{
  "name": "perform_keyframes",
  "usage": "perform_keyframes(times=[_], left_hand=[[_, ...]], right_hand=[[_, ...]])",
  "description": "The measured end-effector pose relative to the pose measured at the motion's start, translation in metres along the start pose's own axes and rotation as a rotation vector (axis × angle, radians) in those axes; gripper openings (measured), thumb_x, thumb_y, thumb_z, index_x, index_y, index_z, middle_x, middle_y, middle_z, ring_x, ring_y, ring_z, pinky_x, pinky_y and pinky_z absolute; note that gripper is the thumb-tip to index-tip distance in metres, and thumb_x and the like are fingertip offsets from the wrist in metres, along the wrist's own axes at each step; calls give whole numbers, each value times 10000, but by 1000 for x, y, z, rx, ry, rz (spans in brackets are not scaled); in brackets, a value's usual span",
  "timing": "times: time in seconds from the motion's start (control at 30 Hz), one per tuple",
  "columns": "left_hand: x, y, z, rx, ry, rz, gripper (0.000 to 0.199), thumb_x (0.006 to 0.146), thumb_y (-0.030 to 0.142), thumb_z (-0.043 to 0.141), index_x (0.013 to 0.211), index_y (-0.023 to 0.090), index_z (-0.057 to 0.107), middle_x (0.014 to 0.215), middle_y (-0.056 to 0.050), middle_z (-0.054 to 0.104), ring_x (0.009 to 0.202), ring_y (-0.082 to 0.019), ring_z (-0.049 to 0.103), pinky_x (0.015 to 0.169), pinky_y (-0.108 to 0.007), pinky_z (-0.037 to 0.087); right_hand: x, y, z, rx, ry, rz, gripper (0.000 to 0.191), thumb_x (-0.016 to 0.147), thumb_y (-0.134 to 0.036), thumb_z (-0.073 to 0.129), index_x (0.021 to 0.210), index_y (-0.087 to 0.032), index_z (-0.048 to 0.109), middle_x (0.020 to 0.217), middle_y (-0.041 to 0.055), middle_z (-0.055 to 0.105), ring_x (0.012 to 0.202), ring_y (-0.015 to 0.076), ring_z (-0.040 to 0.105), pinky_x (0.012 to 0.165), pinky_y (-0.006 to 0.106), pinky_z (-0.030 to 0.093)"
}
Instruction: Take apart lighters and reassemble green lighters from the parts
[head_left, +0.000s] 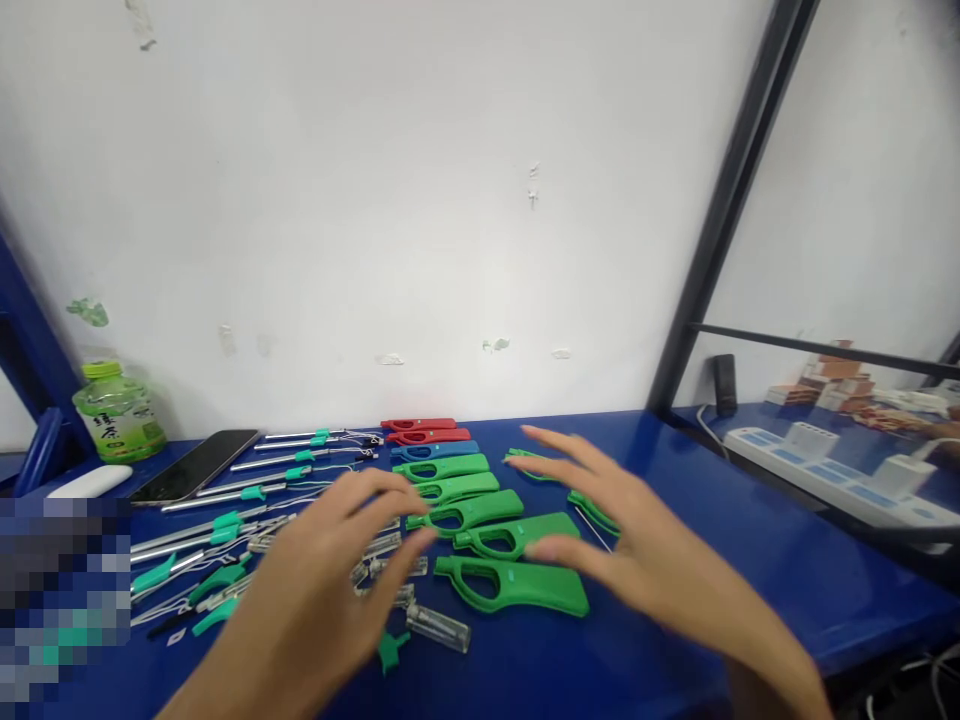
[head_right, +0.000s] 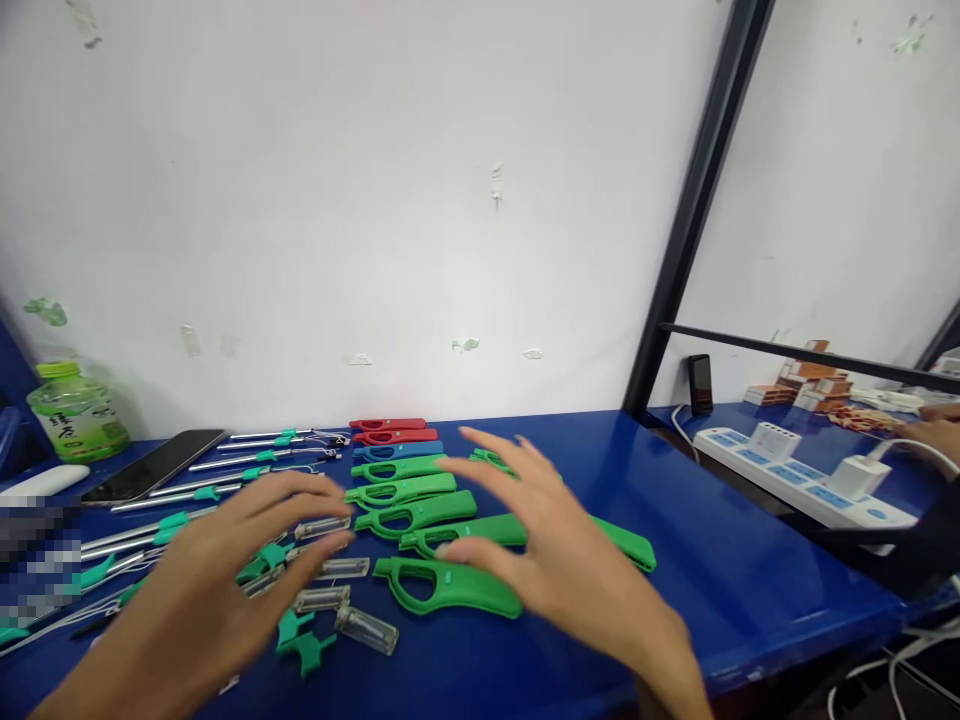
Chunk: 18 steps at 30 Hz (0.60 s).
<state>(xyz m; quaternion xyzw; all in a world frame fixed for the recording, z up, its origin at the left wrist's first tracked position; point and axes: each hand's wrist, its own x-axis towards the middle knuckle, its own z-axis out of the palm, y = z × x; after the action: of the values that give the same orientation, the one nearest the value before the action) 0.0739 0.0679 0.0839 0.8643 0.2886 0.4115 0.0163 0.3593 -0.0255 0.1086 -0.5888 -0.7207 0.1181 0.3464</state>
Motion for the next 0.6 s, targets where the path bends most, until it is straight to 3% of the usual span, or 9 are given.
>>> perform_keyframes(times=[0.03, 0.07, 0.13, 0.17, 0.37, 0.5, 0.6], left_hand=[[4, -1, -10, 85, 53, -13, 253, 1032, 398, 586, 824, 274, 660, 854, 6, 708, 773, -184, 680, 714, -302, 544], [8, -3, -17, 168, 123, -8, 396, 1040, 368, 528, 666, 239, 516, 645, 37, 548, 581, -137, 531, 611, -276, 465], [13, -6, -25, 282, 240, -14, 491, 1033, 324, 475, 577, 220, 324, 527, 62, 298, 476, -102, 300, 504, -269, 319], [14, -7, -25, 315, 282, -12, 507, 1028, 309, 473, 560, 215, 303, 512, 65, 250, 467, -94, 248, 483, -270, 279], [9, -10, -16, 316, 322, 20, 511, 1027, 290, 515, 526, 192, 489, 474, 69, 297, 441, -65, 227, 454, -232, 271], [9, -11, -15, 302, 303, 26, 512, 1016, 295, 515, 517, 182, 525, 471, 63, 325, 452, -69, 212, 455, -230, 277], [11, -10, -14, 270, 274, -4, 517, 999, 310, 511, 499, 180, 492, 469, 64, 293, 459, -70, 206, 456, -231, 258]], right_hand=[[-4, 8, -9, -98, 62, 32, 569, 959, -645, 716, 1495, -470, 642, 1678, -13, 537, 1591, 397, 425, 1275, 669, 363], [-8, 15, -17, -166, 93, 47, 530, 976, -641, 694, 1463, -432, 676, 1584, 19, 638, 1495, 386, 557, 1234, 626, 448], [-17, 27, -28, -234, 104, 70, 499, 984, -643, 677, 1408, -383, 723, 1428, 55, 752, 1321, 374, 704, 1141, 568, 560], [-22, 31, -31, -249, 87, 85, 497, 979, -652, 678, 1388, -377, 737, 1392, 59, 774, 1272, 374, 734, 1105, 554, 591], [-49, 48, -41, -318, -29, 244, 663, 887, -722, 717, 1448, -368, 717, 1427, 62, 761, 1307, 412, 720, 1102, 576, 596], [-55, 60, -49, -349, 71, 278, 716, 906, -738, 684, 1509, -354, 655, 1476, 87, 722, 1319, 392, 710, 1114, 566, 587], [-57, 74, -54, -373, 150, 306, 657, 905, -740, 669, 1443, -363, 697, 1490, 105, 689, 1260, 402, 738, 1069, 584, 609]])
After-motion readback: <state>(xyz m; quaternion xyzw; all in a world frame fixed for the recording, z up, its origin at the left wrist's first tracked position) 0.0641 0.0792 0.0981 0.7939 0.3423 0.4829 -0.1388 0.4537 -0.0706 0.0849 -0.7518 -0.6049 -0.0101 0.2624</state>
